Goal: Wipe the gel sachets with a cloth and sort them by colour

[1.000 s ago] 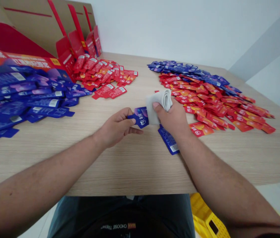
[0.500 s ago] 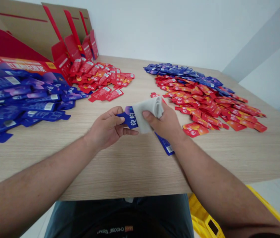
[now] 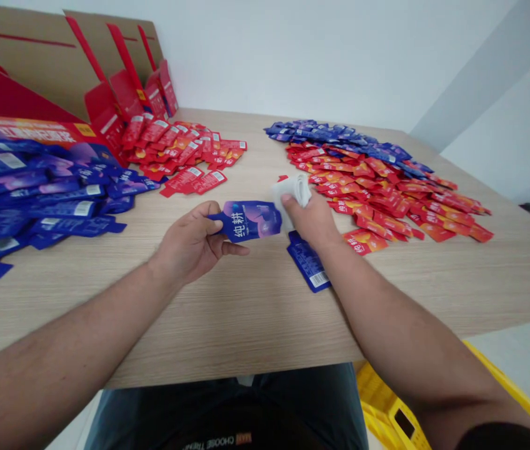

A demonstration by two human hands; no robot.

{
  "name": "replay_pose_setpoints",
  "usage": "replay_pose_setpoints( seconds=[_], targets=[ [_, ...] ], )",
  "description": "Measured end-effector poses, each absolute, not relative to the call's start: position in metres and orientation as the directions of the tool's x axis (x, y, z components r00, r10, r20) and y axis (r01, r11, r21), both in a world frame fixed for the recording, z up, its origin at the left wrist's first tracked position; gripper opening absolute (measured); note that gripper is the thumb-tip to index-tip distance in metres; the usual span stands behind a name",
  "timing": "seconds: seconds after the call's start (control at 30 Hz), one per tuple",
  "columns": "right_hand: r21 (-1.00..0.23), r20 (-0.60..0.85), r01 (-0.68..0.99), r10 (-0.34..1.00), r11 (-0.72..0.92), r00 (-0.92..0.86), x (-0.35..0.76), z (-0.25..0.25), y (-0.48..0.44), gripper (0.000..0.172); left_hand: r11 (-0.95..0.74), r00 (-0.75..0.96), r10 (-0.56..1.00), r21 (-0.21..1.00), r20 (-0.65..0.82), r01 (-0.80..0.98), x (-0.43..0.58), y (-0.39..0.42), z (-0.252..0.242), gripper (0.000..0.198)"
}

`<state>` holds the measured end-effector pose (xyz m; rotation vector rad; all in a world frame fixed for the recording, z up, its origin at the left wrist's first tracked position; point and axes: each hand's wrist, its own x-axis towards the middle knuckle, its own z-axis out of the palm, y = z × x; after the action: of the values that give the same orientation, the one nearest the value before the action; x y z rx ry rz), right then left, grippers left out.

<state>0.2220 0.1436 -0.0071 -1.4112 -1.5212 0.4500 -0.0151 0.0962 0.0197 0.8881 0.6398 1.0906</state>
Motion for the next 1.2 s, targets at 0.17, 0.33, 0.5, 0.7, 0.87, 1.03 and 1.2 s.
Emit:
replay_pose_setpoints(
  seconds=[0.17,0.33,0.5,0.7,0.87,1.03,1.2],
  targets=[
    [-0.866,0.484,0.274,0.837,0.418,0.255,0.219,0.002,0.137,0.052,0.153,0.317,0.948,0.885,-0.006,-0.44,-0.014,0.097,0.018,0.016],
    [-0.781,0.345,0.528,0.935,0.333,-0.081,0.199,0.005,0.116,0.048,0.155,0.327,0.945,0.918,-0.03,-0.365,-0.013,0.1,0.009,0.016],
    [-0.98,0.149,0.156,0.976,0.124,0.157,0.22,-0.004,0.141,0.052,-0.046,0.281,0.952,0.963,0.123,-0.266,-0.018,0.101,0.008,0.015],
    [-0.988,-0.054,-0.119,0.939,-0.099,-0.339,0.223,0.009,0.129,0.058,-0.534,0.422,0.8,0.827,0.427,0.175,-0.029,0.094,0.017,0.016],
    [-0.993,0.008,-0.118,0.941,-0.033,-0.337,0.203,0.001,0.122,0.057,-0.515,0.435,0.797,0.848,0.42,0.123,-0.031,0.094,0.02,0.023],
    [-0.976,0.207,-0.088,0.975,0.2,-0.086,0.194,-0.009,0.124,0.057,-0.5,0.346,0.827,0.861,0.443,0.093,-0.026,0.096,0.012,0.03],
    [-0.904,0.403,0.179,0.913,0.387,0.059,0.202,-0.007,0.122,0.058,-0.064,0.254,0.958,0.961,0.135,-0.27,-0.017,0.101,0.004,0.033]
  ],
)
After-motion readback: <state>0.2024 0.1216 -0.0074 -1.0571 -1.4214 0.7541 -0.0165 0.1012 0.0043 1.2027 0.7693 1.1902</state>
